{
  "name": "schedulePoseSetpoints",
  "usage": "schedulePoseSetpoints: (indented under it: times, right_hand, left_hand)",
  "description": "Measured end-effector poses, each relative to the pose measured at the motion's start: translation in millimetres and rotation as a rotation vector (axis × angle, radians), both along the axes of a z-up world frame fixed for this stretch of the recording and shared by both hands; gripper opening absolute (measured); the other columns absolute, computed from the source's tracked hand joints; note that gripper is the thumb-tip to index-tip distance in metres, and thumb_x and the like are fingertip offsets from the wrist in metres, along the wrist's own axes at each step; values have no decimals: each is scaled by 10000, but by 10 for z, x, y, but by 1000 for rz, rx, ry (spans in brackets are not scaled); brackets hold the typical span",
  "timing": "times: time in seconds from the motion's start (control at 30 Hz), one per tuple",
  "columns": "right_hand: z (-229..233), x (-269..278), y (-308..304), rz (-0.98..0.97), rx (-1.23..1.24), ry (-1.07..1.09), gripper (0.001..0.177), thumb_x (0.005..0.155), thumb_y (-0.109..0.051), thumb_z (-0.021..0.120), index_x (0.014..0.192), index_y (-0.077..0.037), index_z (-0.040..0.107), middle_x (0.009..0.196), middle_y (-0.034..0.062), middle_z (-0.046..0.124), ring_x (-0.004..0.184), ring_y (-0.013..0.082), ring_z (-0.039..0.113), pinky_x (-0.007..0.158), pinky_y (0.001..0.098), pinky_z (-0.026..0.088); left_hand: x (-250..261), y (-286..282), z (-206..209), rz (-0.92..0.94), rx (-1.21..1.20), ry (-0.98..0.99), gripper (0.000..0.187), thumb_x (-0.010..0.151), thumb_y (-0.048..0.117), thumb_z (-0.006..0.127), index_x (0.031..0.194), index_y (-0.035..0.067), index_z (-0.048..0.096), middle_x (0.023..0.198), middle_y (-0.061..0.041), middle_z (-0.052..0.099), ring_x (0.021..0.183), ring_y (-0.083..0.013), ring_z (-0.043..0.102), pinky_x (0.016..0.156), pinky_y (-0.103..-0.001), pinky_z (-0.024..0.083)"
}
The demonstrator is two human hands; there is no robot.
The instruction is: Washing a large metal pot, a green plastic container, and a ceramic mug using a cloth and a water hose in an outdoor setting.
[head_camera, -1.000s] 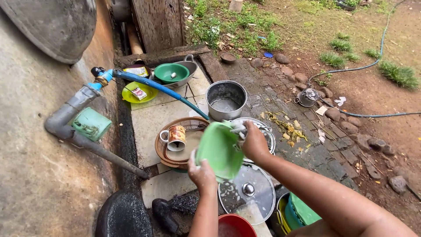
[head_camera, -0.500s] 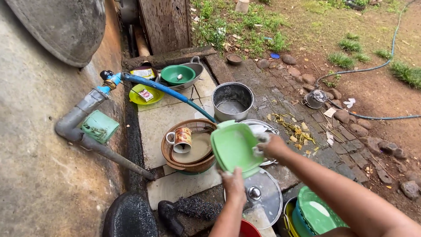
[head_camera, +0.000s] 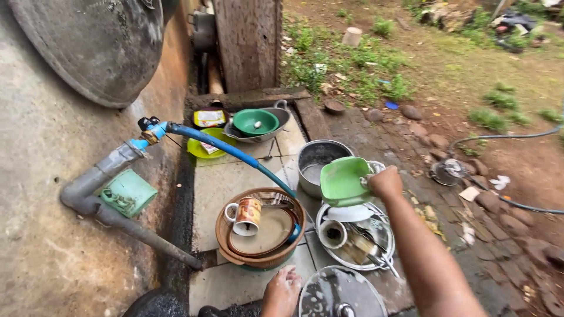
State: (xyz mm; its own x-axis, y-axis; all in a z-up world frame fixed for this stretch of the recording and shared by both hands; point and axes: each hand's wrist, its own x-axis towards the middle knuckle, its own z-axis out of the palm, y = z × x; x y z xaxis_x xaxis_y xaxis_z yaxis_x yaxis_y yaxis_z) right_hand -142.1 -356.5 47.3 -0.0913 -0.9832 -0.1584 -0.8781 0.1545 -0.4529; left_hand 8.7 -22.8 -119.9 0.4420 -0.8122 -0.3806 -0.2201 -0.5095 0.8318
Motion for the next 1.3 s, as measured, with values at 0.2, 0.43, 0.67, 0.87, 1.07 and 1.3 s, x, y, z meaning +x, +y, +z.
schedulePoseSetpoints:
  times: [0.2, 0.43, 0.67, 0.87, 1.07, 1.3]
  right_hand:
    - [-1024, 529, -270, -346, -23, -526, 470, 853, -207, 795, 1199, -77, 506, 1180, 184, 638, 1061, 356, 629, 875, 463, 522]
    - [-1168, 392, 34, -157, 89, -853, 282, 911, -60, 695, 1134, -67, 524, 1115, 175, 632, 877, 306, 681, 578, 434, 638]
    - [-1077, -170, 464, 2, 39, -672, 526, 823, -24, 773, 1273, 145, 559, 1089, 393, 631, 889, 464, 693, 650, 543, 629]
    - [-1581, -600, 408, 31, 75, -287, 555, 753, -272, 843, 1240, -70, 670, 1140, 247, 740, 1146, 404, 679, 958, 499, 568]
    - [-1276, -470, 549, 109, 90, -185, 596, 739, -320, 861, 1265, -118, 667, 1174, 232, 747, 1191, 392, 668, 1012, 490, 548]
    - [-811, -187, 938, 195, 192, -345, 501, 779, -236, 832, 1215, -49, 670, 1110, 290, 738, 1108, 436, 699, 906, 479, 598]
  left_hand:
    - [110, 95, 774, -92, 52, -91, 352, 984, 281, 486, 1252, 202, 701, 1287, 17, 716, 1175, -150, 666, 1054, -269, 492]
    - [804, -277, 536, 210, 156, -541, 331, 984, 406, 525, 1221, 221, 663, 1190, -53, 649, 1028, -259, 623, 837, -466, 537]
    - [1965, -745, 83, -411, 415, -1123, 651, 946, 389, 499, 1559, 235, 344, 1208, 7, 695, 1370, -272, 415, 1174, -676, 169]
    - [1938, -892, -111, -219, 333, -1185, 575, 892, 342, 614, 1410, 108, 534, 1044, -28, 760, 1312, -242, 508, 1245, -641, -13]
    - [1454, -1071, 280, 19, 128, -823, 323, 849, 431, 629, 1065, 235, 767, 951, -70, 786, 1034, -298, 729, 972, -519, 543]
    - [1018, -1489, 328, 70, 119, -533, 435, 841, 439, 516, 1196, 301, 727, 1065, -68, 773, 1100, -302, 718, 991, -466, 562]
